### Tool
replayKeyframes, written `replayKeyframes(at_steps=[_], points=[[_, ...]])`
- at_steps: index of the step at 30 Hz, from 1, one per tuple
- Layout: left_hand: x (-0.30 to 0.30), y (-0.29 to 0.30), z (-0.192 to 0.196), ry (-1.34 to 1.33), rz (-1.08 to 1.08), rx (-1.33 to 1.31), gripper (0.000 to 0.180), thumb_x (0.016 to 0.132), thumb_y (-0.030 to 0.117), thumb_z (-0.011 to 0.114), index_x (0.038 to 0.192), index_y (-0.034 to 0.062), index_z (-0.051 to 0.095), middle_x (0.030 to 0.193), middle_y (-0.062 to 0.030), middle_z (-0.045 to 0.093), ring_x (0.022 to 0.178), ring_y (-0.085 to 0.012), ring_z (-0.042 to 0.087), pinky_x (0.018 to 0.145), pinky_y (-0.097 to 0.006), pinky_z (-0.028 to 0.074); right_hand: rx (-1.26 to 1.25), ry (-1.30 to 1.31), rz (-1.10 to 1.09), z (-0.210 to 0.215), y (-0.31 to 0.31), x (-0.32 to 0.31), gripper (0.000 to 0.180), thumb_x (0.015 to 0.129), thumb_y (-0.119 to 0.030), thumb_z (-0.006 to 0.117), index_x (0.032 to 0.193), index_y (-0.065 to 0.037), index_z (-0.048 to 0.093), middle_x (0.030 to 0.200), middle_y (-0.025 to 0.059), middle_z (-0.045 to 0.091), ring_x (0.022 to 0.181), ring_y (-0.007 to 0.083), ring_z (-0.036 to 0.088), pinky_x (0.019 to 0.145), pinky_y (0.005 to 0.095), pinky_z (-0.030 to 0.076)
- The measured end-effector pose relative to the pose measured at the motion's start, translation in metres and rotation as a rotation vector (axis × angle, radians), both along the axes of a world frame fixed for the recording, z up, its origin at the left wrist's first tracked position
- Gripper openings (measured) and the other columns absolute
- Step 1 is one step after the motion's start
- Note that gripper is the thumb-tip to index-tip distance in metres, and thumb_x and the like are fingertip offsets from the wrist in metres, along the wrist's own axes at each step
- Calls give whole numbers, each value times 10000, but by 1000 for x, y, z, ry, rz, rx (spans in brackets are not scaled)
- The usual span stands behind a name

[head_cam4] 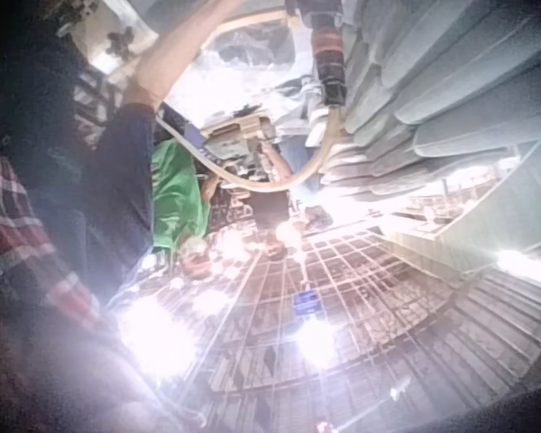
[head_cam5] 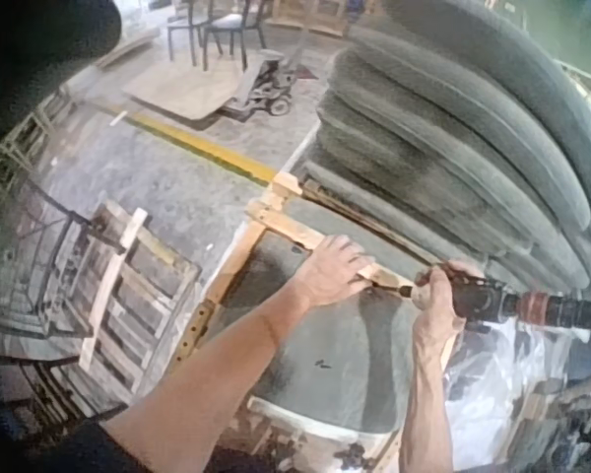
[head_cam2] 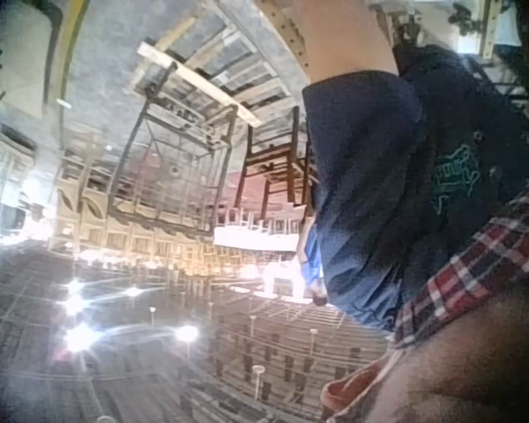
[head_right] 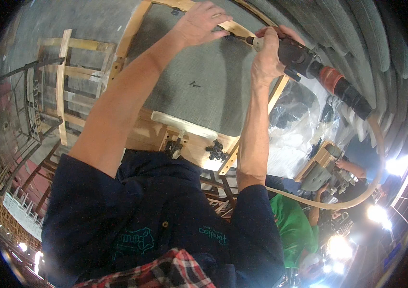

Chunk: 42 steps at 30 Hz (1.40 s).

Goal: The person attaches a gray upholstered seat to a wooden chair frame using a pneumatic drill and screws. They secure multiple fasteners, flip the seat, and then lift the completed chair to place it upright.

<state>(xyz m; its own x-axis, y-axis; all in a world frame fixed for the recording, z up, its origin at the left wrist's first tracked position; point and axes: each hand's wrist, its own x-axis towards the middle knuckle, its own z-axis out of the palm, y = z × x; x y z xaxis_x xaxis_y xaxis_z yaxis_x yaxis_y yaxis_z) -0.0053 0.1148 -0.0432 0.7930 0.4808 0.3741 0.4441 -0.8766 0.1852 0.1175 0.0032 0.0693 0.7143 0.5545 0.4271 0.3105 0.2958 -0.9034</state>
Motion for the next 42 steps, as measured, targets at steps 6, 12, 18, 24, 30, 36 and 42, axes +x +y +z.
replayKeyframes(at_steps=[6,12,18,24,30,36,42], points=[[1,0,-2,25,12,-49,464,944,525,589,1320,253,609,1239,31,598,1186,-197,502,1078,-381,409,37,94,-29,1,-11,2,265,845,68,594,1084,-5,507,806,184,656,726,265,690,747,405,588],[1,4,8,-157,-103,-86,449,851,472,667,1166,152,677,1085,-45,620,1064,-264,525,922,-418,438,145,129,-48,11,-27,4,245,820,65,570,1047,-19,530,780,201,659,705,299,685,756,445,595],[0,5,3,-185,-94,-43,425,844,468,672,1129,152,687,1051,-37,621,1035,-260,529,895,-414,448,96,178,59,9,-26,2,273,882,55,575,1116,3,444,801,149,663,772,219,685,794,345,555],[0,5,3,-178,-105,-75,436,848,479,665,1133,151,689,1055,-37,622,1048,-261,526,898,-414,442,48,232,27,3,-25,-2,268,892,41,567,1124,1,438,803,148,661,747,234,678,802,368,553],[-1,7,3,-207,-117,-78,445,856,473,658,1152,142,686,1058,-44,621,1056,-264,519,915,-421,425,138,205,39,-1,-22,3,272,863,60,571,1116,15,482,804,185,639,716,270,671,727,390,581],[0,7,4,-164,-115,-87,459,868,473,646,1179,137,678,1078,-49,617,1062,-266,517,931,-422,422,149,236,23,-2,-20,4,282,834,84,570,1098,18,492,790,200,629,687,280,667,704,391,591],[-1,6,5,-150,-113,-117,456,875,467,645,1190,139,673,1075,-49,604,1072,-266,508,950,-418,418,128,264,2,-5,-14,8,272,831,65,578,1083,15,489,787,198,632,687,273,669,692,373,579]])
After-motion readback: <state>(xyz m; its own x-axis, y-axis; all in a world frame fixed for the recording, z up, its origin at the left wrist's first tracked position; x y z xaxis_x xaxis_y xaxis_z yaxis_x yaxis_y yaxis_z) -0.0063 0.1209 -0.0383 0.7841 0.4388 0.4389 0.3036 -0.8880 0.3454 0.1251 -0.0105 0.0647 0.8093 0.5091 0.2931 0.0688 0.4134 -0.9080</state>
